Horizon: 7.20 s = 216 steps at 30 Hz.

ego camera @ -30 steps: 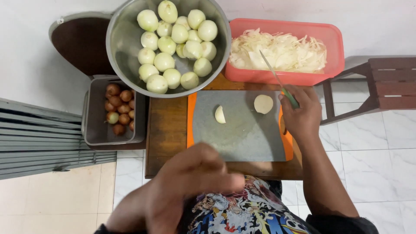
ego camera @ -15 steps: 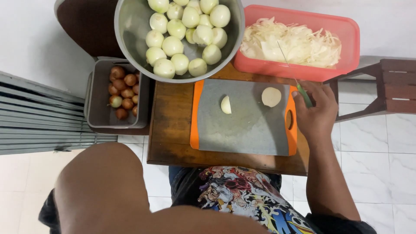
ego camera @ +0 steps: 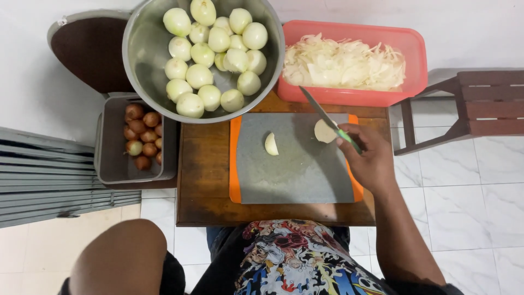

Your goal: The person slices peeled white onions into thin strips on a cutting board using a knife. Sliced onions accumulate on the board while whole peeled onions remain in a nearby bowl.

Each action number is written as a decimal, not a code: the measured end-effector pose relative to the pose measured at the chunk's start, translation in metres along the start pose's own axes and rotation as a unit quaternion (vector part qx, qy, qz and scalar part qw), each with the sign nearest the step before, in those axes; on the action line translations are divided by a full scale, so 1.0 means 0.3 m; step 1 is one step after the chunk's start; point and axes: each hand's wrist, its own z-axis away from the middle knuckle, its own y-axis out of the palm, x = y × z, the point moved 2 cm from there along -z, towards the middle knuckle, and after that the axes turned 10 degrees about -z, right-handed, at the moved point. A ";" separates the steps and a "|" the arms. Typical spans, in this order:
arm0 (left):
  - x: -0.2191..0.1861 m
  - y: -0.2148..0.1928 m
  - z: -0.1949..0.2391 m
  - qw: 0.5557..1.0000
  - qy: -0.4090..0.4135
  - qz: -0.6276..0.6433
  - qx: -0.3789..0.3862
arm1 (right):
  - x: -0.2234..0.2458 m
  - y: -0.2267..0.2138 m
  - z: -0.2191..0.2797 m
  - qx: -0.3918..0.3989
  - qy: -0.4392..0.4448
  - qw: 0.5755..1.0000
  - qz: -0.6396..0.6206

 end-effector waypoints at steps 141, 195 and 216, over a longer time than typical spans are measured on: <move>0.995 0.680 0.123 0.903 -0.099 -0.386 -0.158 | 0.077 0.218 0.144 0.163 0.155 0.974 -0.039; 0.979 0.677 0.142 0.926 -0.083 -0.355 -0.099 | -0.019 0.243 0.158 0.167 0.036 0.985 0.023; 0.973 0.674 0.219 0.933 -0.096 -0.341 -0.060 | 0.046 0.219 0.169 0.177 0.077 0.981 0.009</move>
